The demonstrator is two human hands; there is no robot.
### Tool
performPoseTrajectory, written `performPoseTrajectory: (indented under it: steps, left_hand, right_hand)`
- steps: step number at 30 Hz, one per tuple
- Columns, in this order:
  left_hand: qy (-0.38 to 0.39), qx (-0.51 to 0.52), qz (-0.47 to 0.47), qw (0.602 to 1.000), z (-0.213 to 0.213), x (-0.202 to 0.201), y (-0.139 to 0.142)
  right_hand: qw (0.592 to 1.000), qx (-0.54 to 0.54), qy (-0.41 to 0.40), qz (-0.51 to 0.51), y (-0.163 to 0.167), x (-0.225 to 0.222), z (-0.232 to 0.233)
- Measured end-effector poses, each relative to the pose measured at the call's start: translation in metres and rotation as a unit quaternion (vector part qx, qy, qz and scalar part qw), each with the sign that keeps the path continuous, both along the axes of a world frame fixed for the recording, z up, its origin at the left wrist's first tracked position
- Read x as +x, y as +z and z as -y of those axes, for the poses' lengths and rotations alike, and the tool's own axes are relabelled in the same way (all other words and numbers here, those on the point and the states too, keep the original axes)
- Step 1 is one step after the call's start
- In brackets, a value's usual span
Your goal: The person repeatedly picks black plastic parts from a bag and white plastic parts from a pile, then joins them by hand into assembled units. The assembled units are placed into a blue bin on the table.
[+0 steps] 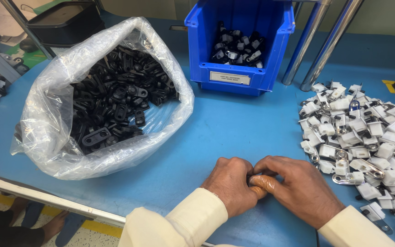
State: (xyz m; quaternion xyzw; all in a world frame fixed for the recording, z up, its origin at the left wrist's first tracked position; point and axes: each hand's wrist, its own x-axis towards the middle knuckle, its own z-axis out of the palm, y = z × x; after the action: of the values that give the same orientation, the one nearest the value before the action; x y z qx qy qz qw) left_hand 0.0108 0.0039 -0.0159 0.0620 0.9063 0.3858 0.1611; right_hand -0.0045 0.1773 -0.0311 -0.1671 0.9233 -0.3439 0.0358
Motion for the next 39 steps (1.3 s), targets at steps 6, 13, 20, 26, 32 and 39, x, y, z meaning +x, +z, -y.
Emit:
performPoseTrajectory:
  steps: [6, 13, 20, 26, 32, 39]
  left_hand:
    - [-0.007, -0.016, -0.023, 1.000, 0.000, 0.001, 0.003]
    - [-0.036, -0.038, -0.009, 0.999, 0.001, 0.000, 0.002]
    - [-0.034, -0.018, -0.018, 0.999, 0.001, 0.000, 0.001]
    - [0.055, 0.145, 0.094, 0.983, 0.009, 0.000, -0.008]
    - [0.072, 0.192, 0.102, 0.973, 0.010, 0.005, -0.025]
    - [0.124, 0.224, 0.116, 0.960, 0.004, 0.011, -0.030]
  right_hand:
    - [0.974, 0.062, 0.084, -0.201, -0.005, 0.003, 0.003]
    - [0.981, 0.081, 0.027, -0.174, -0.020, 0.012, 0.002]
    - [0.995, -0.052, -0.058, -0.060, -0.031, 0.004, -0.003]
    - [0.931, -0.264, -0.114, 0.223, -0.033, 0.002, -0.019]
    - [0.904, -0.298, -0.182, 0.246, -0.036, 0.006, -0.013]
    - [0.896, -0.331, -0.179, 0.237, -0.035, 0.006, -0.010]
